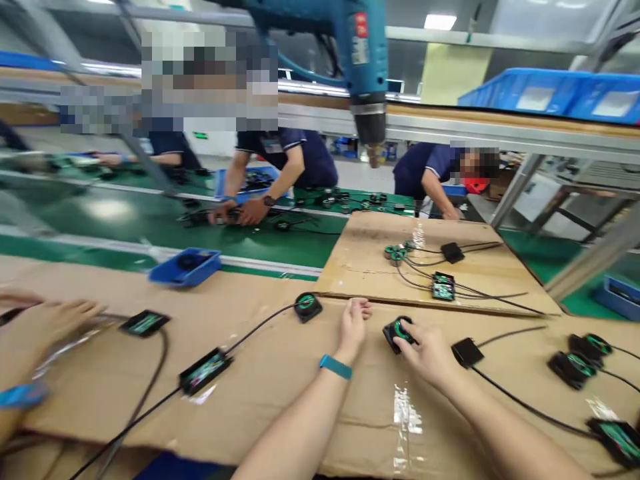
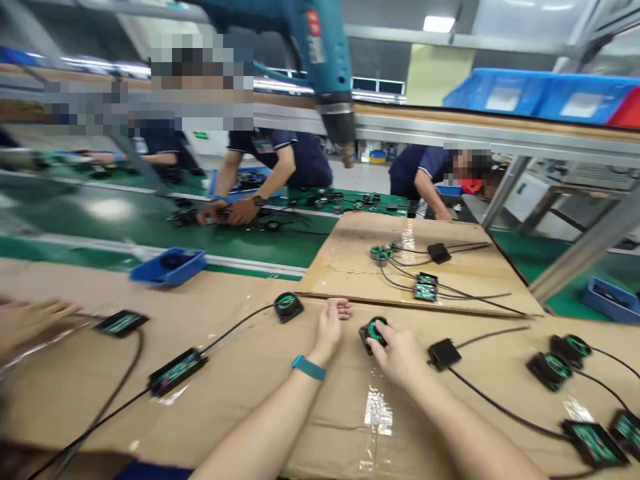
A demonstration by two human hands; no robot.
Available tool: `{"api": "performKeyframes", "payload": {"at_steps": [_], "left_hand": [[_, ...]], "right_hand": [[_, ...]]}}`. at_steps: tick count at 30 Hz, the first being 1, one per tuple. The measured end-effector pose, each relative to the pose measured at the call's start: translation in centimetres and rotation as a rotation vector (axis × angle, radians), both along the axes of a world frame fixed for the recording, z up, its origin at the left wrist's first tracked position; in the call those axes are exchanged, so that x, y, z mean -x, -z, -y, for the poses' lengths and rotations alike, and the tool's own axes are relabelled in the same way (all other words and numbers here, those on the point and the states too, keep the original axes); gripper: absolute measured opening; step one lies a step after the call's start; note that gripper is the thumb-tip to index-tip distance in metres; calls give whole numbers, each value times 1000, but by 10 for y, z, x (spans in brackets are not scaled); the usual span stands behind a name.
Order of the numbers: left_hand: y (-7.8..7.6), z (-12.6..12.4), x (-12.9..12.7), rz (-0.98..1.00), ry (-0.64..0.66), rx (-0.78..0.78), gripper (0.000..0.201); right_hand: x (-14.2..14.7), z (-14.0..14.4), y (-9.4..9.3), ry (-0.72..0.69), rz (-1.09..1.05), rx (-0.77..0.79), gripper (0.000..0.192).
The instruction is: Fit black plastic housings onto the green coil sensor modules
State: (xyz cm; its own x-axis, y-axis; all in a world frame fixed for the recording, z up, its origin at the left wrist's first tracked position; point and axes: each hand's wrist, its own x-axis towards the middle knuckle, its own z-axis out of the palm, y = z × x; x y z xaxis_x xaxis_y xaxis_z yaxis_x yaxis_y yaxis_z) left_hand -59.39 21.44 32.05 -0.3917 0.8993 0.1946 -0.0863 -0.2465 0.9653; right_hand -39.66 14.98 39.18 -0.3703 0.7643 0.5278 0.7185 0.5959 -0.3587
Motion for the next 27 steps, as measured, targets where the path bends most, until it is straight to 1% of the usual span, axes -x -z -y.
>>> {"api": "performKeyframes", "payload": {"at_steps": [2, 3, 6, 8, 9, 10, 11, 12, 13, 14, 15, 16, 18, 19, 20, 21, 22, 24, 27], "left_hand": [[1, 0, 2, -10, 17, 24, 78], [2, 1, 4, -21, 27, 35, 78], [10, -1, 8, -59, 45, 54, 78], [16, -3, 10, -78, 55, 50, 76], [18, -4, 11, -84, 62, 47, 74], [19, -4, 11, -94, 69, 44, 73], [20, -3, 10, -107, 76, 42, 72], [20, -1, 10, -119, 82, 43, 72], [19, 1, 9, -131, 88, 44, 71], [18, 3, 8, -139, 93, 46, 71], [17, 5, 7, -147, 98, 47, 71], [16, 7, 6, -153, 102, 49, 72], [16, 8, 5, -161, 102, 53, 72], [16, 8, 5, -164, 98, 54, 71], [17, 8, 4, -168, 94, 54, 71], [17, 8, 4, -169, 90, 53, 71], [18, 8, 3, -168, 87, 51, 71], [17, 9, 1, -164, 89, 43, 70], [14, 9, -1, -173, 99, 30, 68]], "right_hand": [[-29, 20, -43, 9, -204, -81, 32], [-46, 33, -68, 41, -306, -135, 33], [-93, 76, -143, 212, -596, -328, 35], [-117, 100, -185, 346, -744, -508, 25], [-127, 109, -201, 412, -768, -580, 19], [-137, 114, -211, 473, -765, -624, 16], [-148, 116, -215, 523, -746, -636, 17], [-160, 114, -212, 559, -719, -607, 19], [-173, 108, -203, 578, -687, -546, 22], [-187, 98, -187, 579, -645, -460, 28], [-201, 86, -166, 573, -589, -353, 34], [-214, 72, -140, 575, -490, -219, 37], [-237, 45, -86, 605, -232, 87, 41], [-246, 35, -60, 631, -63, 235, 43], [-254, 27, -37, 643, 69, 307, 42], [-262, 23, -19, 636, 135, 341, 40], [-268, 21, -4, 632, 186, 358, 39], [-280, 20, 12, 622, 217, 349, 39], [-298, 16, 19, 649, 275, 320, 41]]}}
